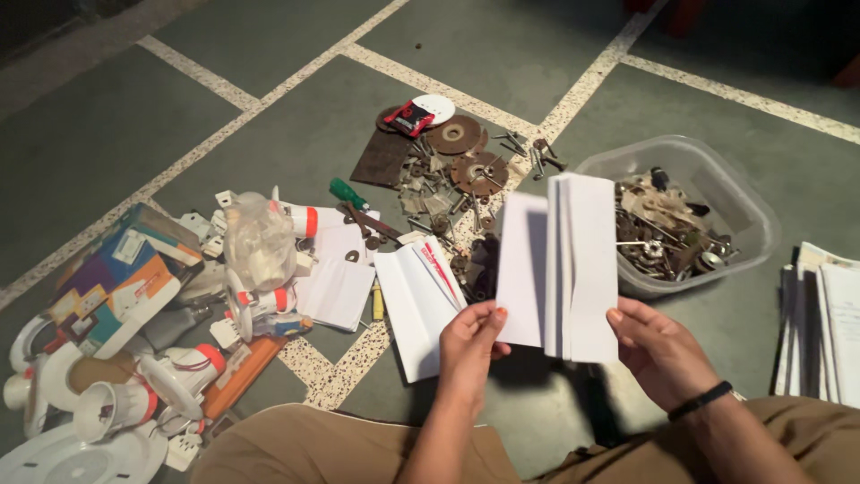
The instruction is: The person sits on the floor sorting through a pile of papers and hardware. They flip through documents, separate them into stacks, and then begin picking up small metal parts like screws and washers, placing them into a plastic container.
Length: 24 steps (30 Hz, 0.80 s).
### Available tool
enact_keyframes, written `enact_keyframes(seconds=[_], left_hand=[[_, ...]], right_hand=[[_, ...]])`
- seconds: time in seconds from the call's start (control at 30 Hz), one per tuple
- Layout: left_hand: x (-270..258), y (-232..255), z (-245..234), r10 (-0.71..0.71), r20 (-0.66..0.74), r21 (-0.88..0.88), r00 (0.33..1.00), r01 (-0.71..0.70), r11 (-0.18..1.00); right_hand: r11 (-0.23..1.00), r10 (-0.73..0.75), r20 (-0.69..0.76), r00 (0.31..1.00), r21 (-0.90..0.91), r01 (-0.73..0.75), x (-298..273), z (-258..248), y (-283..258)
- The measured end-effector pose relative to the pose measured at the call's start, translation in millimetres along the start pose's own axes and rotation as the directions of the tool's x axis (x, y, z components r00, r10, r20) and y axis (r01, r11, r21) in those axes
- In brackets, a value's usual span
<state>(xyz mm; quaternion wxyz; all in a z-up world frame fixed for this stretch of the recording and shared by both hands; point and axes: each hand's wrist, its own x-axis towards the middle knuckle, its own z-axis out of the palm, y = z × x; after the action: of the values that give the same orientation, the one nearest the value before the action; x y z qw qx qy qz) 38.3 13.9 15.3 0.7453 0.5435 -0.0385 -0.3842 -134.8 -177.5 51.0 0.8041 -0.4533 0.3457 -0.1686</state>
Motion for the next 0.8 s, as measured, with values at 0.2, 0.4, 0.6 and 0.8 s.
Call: enact_keyframes(seconds=[0.2, 0.4, 0.6, 0.8], left_hand=[[-14.0, 16.0, 14.1, 0.162, 0.126, -0.029, 0.979, -0.160, 0.987], [-24.2, 22.8, 32.4, 0.265, 0.091, 0.107, 0.960, -0.274, 0.956], [-27.9, 20.8, 88.5, 0.278, 0.118, 0.095, 0.953, -0.289, 0.953], [-19.2, -19.3, 188.5, 0.238, 0.323, -0.028, 0.916, -0.242, 0.970]], right_hand=[[0.999, -0.027, -0.014, 1.000, 0.032, 0.028, -8.5, 8.8, -17.0], [0.986, -0.150, 0.008, 0.989, 0.072, 0.149, -22.5, 1.8, -45.1], [0.962, -0.235, -0.381, 0.894, 0.039, 0.270, -42.9, -66.4, -91.8], [0.874, -0.385, -0.430, 0.817, 0.114, 0.472, -66.4, -164.5, -85.7]])
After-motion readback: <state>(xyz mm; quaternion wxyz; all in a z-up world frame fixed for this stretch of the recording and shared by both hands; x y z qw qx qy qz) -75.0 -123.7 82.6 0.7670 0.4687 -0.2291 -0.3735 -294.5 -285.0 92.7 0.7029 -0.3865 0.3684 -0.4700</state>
